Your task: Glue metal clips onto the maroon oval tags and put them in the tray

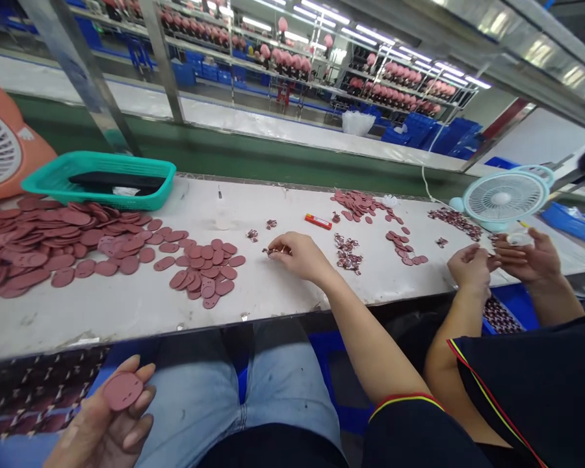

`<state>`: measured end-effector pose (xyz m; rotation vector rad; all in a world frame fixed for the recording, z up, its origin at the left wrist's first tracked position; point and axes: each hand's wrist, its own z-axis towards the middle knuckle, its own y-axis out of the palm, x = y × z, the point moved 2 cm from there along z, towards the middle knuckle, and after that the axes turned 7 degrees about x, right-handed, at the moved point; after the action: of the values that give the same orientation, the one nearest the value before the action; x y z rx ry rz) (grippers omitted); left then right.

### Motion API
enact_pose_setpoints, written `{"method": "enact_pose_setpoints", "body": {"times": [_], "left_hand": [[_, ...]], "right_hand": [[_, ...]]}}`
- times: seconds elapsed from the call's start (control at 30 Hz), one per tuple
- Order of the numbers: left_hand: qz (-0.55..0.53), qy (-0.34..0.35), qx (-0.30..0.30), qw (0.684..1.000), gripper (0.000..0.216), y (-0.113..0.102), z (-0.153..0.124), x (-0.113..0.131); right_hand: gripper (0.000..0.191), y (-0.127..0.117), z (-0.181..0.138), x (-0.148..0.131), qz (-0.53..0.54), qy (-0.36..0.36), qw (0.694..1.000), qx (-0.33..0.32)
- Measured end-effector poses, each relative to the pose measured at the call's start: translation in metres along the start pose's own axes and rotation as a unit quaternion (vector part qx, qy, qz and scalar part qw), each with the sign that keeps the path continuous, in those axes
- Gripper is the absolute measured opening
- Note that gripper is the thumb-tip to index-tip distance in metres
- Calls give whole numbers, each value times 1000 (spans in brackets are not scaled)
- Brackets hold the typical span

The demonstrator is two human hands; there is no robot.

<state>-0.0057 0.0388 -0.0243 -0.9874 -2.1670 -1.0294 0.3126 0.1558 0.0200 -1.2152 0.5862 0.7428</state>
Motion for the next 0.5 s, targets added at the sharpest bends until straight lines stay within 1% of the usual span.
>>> {"method": "enact_pose_setpoints", "body": {"times": [0.07,0.17,0.23,0.3,0.33,0.37,0.4,0.5], "left_hand": [[10,-9,-5,1000,47,7,-6,0],[32,-15,-5,999,45,18,-18,3],[45,-28,-9,999,44,24,-26,6],[52,-45,-19,997,44,27,-32,8],[54,-51,-26,997,44,27,-33,9],[57,-54,-34,996,45,26,-34,9],[61,-55,-45,996,45,24,-34,9],[70,-46,-101,991,40,18,-32,8]], "right_hand": [[21,16,-19,-12,83,29,996,0],[33,46,-49,-37,197,61,978,-31],[31,63,-66,-57,293,88,950,-64],[21,73,-79,-78,390,111,907,-112],[16,76,-84,-87,423,113,888,-136],[14,77,-87,-95,438,107,879,-154],[16,77,-89,-103,429,90,883,-166],[17,73,-92,-117,334,24,930,-152]]}}
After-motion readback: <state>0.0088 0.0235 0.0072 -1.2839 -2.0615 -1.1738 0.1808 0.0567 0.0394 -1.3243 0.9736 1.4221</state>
